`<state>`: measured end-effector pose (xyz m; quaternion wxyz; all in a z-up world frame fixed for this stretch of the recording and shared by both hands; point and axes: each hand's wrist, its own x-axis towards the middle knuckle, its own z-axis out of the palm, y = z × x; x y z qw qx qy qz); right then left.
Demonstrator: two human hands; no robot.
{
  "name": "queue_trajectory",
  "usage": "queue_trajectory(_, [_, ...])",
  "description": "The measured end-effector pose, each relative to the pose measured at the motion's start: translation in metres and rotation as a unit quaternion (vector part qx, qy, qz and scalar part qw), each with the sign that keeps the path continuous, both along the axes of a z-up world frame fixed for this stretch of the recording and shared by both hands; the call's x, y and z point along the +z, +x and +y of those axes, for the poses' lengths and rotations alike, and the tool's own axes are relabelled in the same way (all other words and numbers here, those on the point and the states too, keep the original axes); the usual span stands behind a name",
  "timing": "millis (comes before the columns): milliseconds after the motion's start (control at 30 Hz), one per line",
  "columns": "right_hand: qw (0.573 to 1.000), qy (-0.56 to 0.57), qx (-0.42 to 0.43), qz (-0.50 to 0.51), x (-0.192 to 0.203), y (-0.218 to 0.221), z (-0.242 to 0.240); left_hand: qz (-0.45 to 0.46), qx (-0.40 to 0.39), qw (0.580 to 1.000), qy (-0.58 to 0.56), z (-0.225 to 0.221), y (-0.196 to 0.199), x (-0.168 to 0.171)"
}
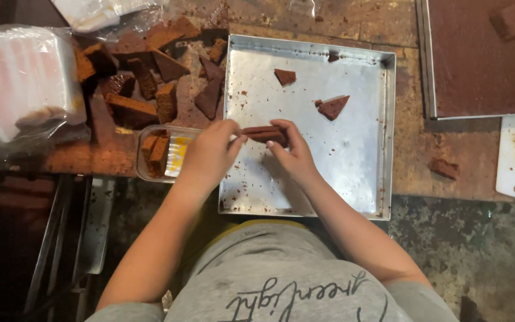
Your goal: Sorting and picking up broken pieces of cake from a workbench and tray into a container
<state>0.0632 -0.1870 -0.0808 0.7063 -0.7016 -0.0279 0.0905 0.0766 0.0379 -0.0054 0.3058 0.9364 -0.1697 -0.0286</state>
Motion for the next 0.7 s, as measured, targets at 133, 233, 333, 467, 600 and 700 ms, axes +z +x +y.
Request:
queue_trajectory(133, [0.949,-0.308,0.042,-0.055,-0.047,-0.012,-0.028,0.096,0.046,0.991,0.087,0.027,-0.019,-0.02])
queue_trajectory(233, [0.928,-0.359,0.038,-0.086,-0.064,-0.012,-0.027,0.161,0.04,0.985,0.039,0.04,-0.039,-0.07])
queue_trajectory(333, [0.988,-0.146,-0.05,-0.018,-0.034,-0.011,-0.014,0.114,0.091,0.989,-0.018,0.036,-0.044,-0.043])
queue_trajectory(467, [0.986,-0.106,-0.118,-0.043,-0.016,0.004,-0.019,0.087,0.109,0.989,-0.057,0.04,-0.051,-0.067])
queue_trajectory(600, [0.99,-0.02,-0.139,-0.016,0.019,0.003,-0.007,0.071,0.09,0.992,-0.05,0.037,-0.06,-0.071])
queue_trajectory(700, [0.99,-0.019,-0.137,-0.034,0.027,-0.001,-0.005,0.026,0.116,0.986,-0.114,0.035,-0.059,-0.057])
